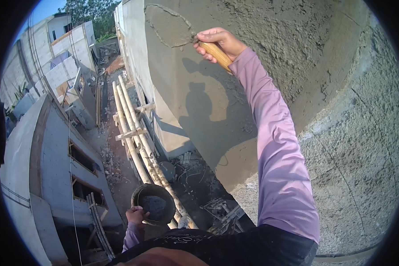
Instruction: The person is smoothing a layer of plaster on a wall using a trowel and a hawk, then mixing more material in a bucket with water.
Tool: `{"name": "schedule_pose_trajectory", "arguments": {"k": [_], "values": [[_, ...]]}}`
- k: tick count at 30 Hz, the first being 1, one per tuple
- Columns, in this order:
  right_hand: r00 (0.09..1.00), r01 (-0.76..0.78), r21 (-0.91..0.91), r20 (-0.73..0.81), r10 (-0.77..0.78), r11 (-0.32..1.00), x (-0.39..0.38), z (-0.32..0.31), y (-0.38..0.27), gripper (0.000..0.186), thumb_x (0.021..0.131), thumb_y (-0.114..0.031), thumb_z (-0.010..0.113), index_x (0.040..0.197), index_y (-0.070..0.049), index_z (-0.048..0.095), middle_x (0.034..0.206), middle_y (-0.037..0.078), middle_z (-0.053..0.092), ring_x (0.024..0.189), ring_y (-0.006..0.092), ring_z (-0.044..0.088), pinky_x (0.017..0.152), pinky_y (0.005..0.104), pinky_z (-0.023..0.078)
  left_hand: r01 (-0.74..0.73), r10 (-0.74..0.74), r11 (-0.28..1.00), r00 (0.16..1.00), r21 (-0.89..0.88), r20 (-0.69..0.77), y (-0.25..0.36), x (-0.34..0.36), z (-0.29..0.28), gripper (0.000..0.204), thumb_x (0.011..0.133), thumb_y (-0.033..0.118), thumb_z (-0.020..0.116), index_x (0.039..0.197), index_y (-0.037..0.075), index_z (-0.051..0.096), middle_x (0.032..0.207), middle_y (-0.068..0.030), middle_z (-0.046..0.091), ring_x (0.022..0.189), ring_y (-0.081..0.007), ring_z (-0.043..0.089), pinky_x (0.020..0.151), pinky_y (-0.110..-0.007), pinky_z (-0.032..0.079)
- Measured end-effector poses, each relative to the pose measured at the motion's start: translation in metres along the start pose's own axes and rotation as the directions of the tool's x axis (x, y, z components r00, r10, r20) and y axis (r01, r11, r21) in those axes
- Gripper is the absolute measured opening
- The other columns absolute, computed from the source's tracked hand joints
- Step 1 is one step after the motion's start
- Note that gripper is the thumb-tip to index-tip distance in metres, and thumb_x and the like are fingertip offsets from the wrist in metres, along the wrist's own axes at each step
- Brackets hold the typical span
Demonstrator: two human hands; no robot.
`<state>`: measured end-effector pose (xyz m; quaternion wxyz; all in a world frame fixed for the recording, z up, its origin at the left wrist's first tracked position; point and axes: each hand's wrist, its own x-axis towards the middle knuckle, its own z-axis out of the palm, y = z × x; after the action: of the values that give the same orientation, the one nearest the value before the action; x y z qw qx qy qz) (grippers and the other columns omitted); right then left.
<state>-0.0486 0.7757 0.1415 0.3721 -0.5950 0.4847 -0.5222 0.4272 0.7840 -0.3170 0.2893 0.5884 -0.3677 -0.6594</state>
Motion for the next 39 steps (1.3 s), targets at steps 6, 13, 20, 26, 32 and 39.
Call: {"name": "schedule_pose_trajectory", "arguments": {"k": [6,13,20,26,32,39], "values": [[0.401,-0.21,-0.436,-0.855,-0.329,0.875,-0.181,0.07,0.118,0.032,0.097,-0.021,0.049,0.073,-0.001,0.054,0.054,0.002,0.051,0.042,0.009,0.048,0.04,0.0239,0.038,0.006,-0.004,1.0,0.998,0.024,-0.065,0.0,0.013,-0.006,0.01,0.074,-0.012,0.053,0.074,-0.003,0.057,0.079,-0.0077,0.055,0.068,-0.018,0.058,0.06,-0.035,0.06],[0.742,-0.571,-0.76,-0.315,0.592,0.31,-0.29,0.217,0.292,0.026,0.071,-0.023,0.064,0.085,-0.001,0.065,0.079,0.021,0.065,0.081,0.0399,0.064,0.073,0.046,0.051,-0.072,0.035,0.985,0.972,0.155,0.233,0.005,0.003,0.058,0.01,0.073,-0.013,0.056,0.075,-0.003,0.058,0.078,-0.007,0.056,0.069,-0.0168,0.06,0.061,-0.033,0.061],[0.732,-0.544,-0.78,-0.259,0.631,0.31,-0.299,0.271,0.378,0.026,0.07,-0.022,0.065,0.083,0.0,0.067,0.083,0.023,0.065,0.086,0.0399,0.064,0.079,0.0459,0.052,-0.11,0.047,0.988,0.883,0.107,0.468,0.015,-0.027,0.114,0.014,0.075,-0.016,0.054,0.08,-0.004,0.058,0.081,-0.0063,0.054,0.072,-0.017,0.06,0.063,-0.033,0.062],[0.805,-0.566,-0.7,-0.354,0.476,0.436,-0.291,0.205,0.251,0.031,0.073,-0.027,0.071,0.083,0.001,0.064,0.079,0.022,0.064,0.079,0.0412,0.063,0.072,0.0478,0.05,0.097,-0.08,0.995,0.883,-0.013,0.462,0.034,-0.001,0.095,0.013,0.076,-0.014,0.052,0.079,-0.003,0.058,0.083,-0.0061,0.053,0.071,-0.0171,0.058,0.068,-0.037,0.062],[0.978,-0.201,-0.77,-0.19,0.084,0.606,-0.148,0.152,0.061,0.027,0.074,-0.023,0.074,0.08,0.001,0.063,0.066,0.018,0.059,0.06,0.0347,0.059,0.057,0.0384,0.045,0.079,-0.058,0.996,0.936,-0.048,0.348,0.02,0.003,0.074,0.013,0.077,-0.013,0.051,0.078,-0.002,0.058,0.08,-0.0058,0.054,0.071,-0.0167,0.059,0.066,-0.036,0.061],[0.982,0.045,-0.083,0.184,-0.029,0.996,0.026,0.022,-0.04,0.025,0.095,-0.021,0.052,0.088,0.002,0.057,0.066,0.008,0.056,0.047,0.0116,0.052,0.039,0.023,0.042,-0.011,0.01,1.0,0.984,0.006,0.18,0.011,0.018,0.033,0.011,0.077,-0.012,0.053,0.075,-0.002,0.057,0.079,-0.0073,0.055,0.07,-0.0171,0.059,0.059,-0.033,0.061]]}}
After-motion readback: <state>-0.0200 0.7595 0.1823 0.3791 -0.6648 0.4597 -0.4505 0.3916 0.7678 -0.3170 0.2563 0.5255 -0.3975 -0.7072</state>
